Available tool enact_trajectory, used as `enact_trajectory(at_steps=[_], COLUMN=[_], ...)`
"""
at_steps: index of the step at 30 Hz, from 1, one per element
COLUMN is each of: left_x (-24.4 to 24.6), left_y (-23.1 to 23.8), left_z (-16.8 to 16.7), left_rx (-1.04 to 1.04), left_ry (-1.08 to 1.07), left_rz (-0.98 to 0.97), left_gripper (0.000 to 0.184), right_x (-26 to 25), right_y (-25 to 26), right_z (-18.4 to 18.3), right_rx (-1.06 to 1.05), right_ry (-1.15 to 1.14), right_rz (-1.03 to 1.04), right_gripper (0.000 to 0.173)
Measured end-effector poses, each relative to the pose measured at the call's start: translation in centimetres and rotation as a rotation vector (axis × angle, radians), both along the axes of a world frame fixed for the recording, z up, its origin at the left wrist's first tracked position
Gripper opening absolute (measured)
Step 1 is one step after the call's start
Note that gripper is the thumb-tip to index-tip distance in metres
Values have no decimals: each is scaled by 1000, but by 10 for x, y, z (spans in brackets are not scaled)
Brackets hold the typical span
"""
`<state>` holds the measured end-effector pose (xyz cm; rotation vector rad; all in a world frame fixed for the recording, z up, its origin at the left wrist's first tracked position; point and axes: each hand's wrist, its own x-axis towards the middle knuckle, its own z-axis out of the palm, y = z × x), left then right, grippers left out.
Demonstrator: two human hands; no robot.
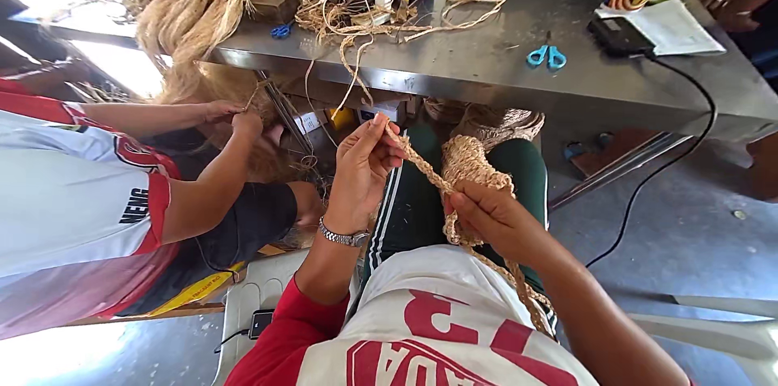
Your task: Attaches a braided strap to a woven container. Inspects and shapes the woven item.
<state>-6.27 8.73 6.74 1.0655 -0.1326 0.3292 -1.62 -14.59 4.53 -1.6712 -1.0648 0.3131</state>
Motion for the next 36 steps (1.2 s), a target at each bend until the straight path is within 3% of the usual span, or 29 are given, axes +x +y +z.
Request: enact_trajectory(at_steps=[4,7,9,12,17,20,24,27,30,36], left_x=[4,9,11,10,6,8,11,22,39,65], left_y=[0,-10,-19,-21,-20,-22,-37,-49,-61,-101], left_z=[-7,-14,-27,-37,-44,-52,-57,-57,-55,-64], left_rx=[47,244,317,273,20,322,677,776,903,1335], left_ry=[-59,-56,-47,12,185,115,-30,-152,-188,-285], left_rz=[-70,-86,-80,-87,-360,-212,-55,-25,-58,58], left_gripper=[31,45,40,33,38,32,23,27,40,45], right_x=[-5,-7,-9,-15,-29,-27,-27,-27,-22,-16], right_y=[-1,4,8,13,14,7,5,-3,-33,-79], right_z=[-4,-11,-15,-24,-41,-42,-39,-36,-33,-37], right_rx=[31,59,50,2,-16,-75,22,71,145,445], right_ry=[94,85,55,-6,-71,-13,129,107,104,294], right_rz=[-18,-130,-161,-118,-70,-85,-183,-334,-515,-753], right_gripper=[29,29,30,34,36,39,52,38,35,25])
